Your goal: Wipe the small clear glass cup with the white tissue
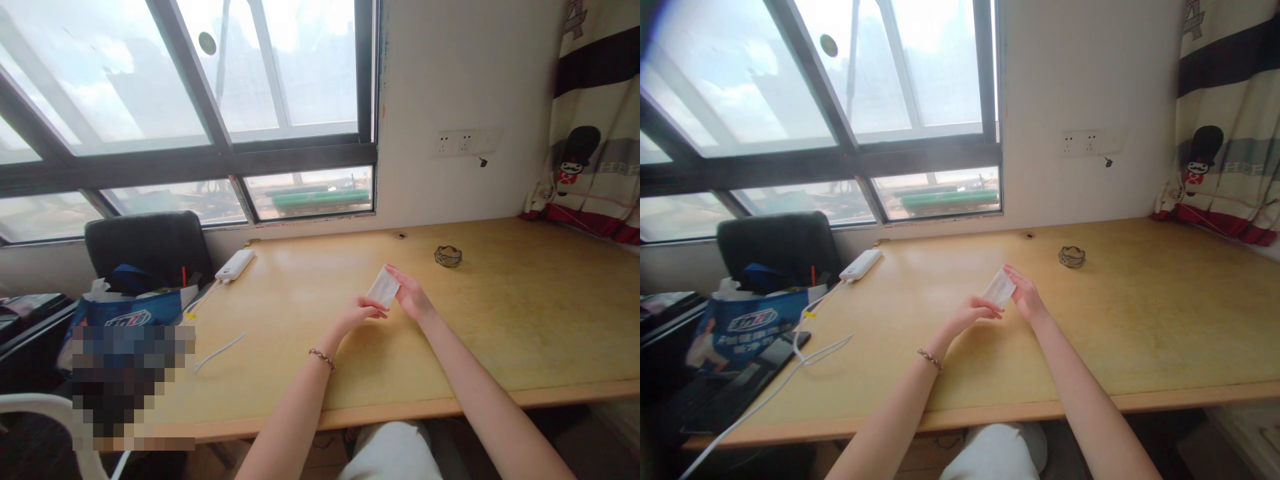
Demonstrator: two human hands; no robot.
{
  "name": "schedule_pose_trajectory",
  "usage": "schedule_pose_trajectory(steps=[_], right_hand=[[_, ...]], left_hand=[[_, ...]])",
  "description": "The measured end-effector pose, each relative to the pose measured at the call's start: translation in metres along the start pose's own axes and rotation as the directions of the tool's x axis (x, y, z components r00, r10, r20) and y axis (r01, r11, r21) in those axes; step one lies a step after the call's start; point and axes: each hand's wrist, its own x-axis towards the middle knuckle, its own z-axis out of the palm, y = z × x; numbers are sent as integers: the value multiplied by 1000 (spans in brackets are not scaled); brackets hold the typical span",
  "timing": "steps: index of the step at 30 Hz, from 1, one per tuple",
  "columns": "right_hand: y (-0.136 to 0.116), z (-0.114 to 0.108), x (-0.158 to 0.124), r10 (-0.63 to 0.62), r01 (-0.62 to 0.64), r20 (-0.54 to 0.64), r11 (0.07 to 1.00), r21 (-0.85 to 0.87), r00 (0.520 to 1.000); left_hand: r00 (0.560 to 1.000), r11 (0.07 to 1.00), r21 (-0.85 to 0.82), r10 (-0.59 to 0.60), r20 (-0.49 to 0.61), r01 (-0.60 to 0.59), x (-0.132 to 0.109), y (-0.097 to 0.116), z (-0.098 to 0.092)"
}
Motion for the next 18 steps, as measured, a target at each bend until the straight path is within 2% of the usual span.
schedule_pose_trajectory(steps=[3,5,7,9,12,15,18], right_hand=[[2,-6,4,-39,43,-78,998,44,996],[3,-9,6,-67,76,-115,994,83,991],[3,-12,8,-72,86,-129,990,109,989],[4,-12,8,-58,73,-125,991,115,990],[4,-8,6,-46,55,-100,994,92,994],[4,-1,2,-19,21,-37,998,53,999],[4,3,-2,19,-20,28,1000,22,999]], left_hand=[[1000,1000,0,5,4,-5,0,-3,-1],[999,999,7,-33,-18,33,2,-8,-2],[989,995,12,-93,-117,95,6,-12,-3],[956,994,-27,-110,-272,106,10,-16,-5],[912,994,-112,-42,-407,-5,14,-15,-9],[922,990,-116,34,-386,-85,14,-13,-10],[939,991,-117,25,-343,-69,13,-14,-10]])
